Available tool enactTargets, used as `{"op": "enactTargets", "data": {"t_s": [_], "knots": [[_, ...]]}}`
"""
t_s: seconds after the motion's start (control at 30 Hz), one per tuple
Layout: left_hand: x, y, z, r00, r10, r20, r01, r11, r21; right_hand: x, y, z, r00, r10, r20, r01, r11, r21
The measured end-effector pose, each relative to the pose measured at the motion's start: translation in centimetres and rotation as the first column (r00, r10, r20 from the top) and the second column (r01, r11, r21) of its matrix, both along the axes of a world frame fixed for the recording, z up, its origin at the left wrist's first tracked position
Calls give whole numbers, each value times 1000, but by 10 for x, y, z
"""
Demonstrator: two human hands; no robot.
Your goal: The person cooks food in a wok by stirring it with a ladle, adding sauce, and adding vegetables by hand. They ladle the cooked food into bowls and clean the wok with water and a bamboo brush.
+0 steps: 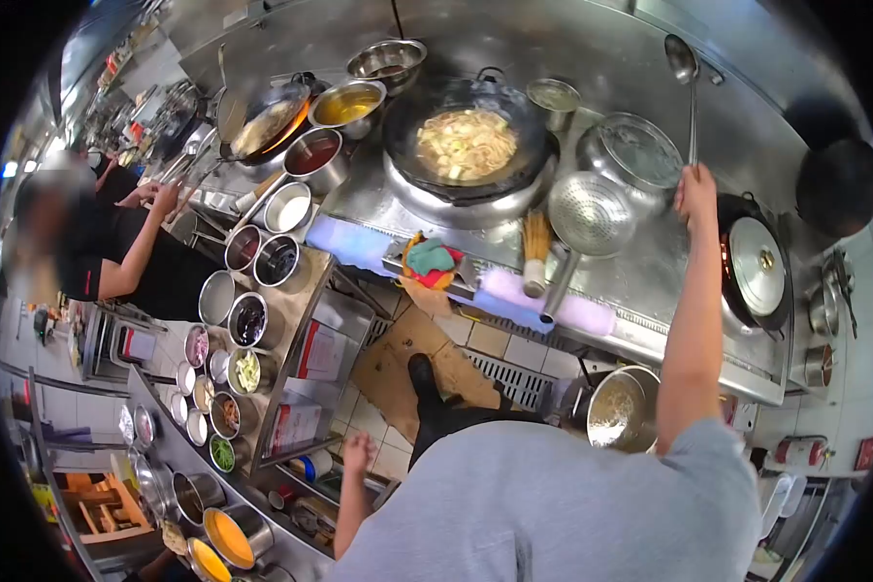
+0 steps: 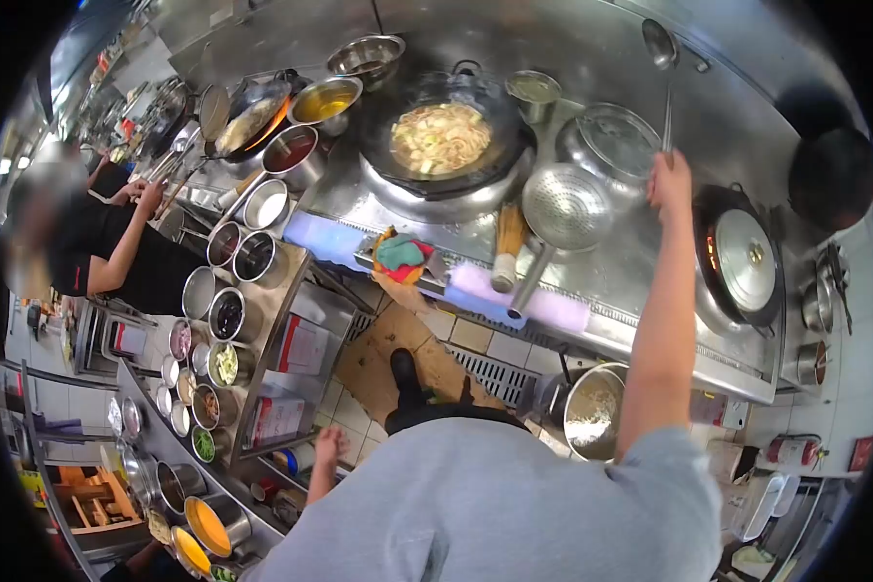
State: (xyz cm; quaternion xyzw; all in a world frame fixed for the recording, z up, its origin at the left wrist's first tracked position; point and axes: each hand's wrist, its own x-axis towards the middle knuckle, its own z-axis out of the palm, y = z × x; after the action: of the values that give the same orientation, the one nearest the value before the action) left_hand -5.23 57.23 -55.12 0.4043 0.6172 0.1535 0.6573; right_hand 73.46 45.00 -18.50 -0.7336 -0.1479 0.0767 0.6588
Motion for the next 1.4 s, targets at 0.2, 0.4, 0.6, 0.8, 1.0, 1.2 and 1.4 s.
{"op": "enactTargets", "data": {"t_s": [0.2, 0.4, 0.6, 0.8, 1.0, 1.2, 1.4], "knots": [[58, 158, 41, 961, -252, -118, 272, 939, 212, -153, 56, -98, 980, 63, -188, -67, 998, -12], [192, 250, 131, 711, -575, -405, 702, 548, 454, -262, 105, -95, 876, 133, -463, -59, 984, 171], [371, 287, 202, 682, -688, -247, 452, 132, 882, -289, 143, -81, 830, 194, -522, -81, 969, 232], [459, 296, 238, 702, -630, -332, 484, 79, 872, -305, 141, -65, 860, 157, -486, -130, 987, 89], [472, 299, 225, 652, -628, -424, 617, 115, 778, -299, 137, -56, 900, 50, -432, -96, 992, -84], [474, 302, 223, 654, -616, -439, 624, 111, 773, -230, 179, -98, 985, 80, -153, -124, 943, -309], [429, 272, 236, 651, -758, -40, 358, 260, 897, -174, 238, -118, 792, 279, -543, -332, 943, 0]]}}
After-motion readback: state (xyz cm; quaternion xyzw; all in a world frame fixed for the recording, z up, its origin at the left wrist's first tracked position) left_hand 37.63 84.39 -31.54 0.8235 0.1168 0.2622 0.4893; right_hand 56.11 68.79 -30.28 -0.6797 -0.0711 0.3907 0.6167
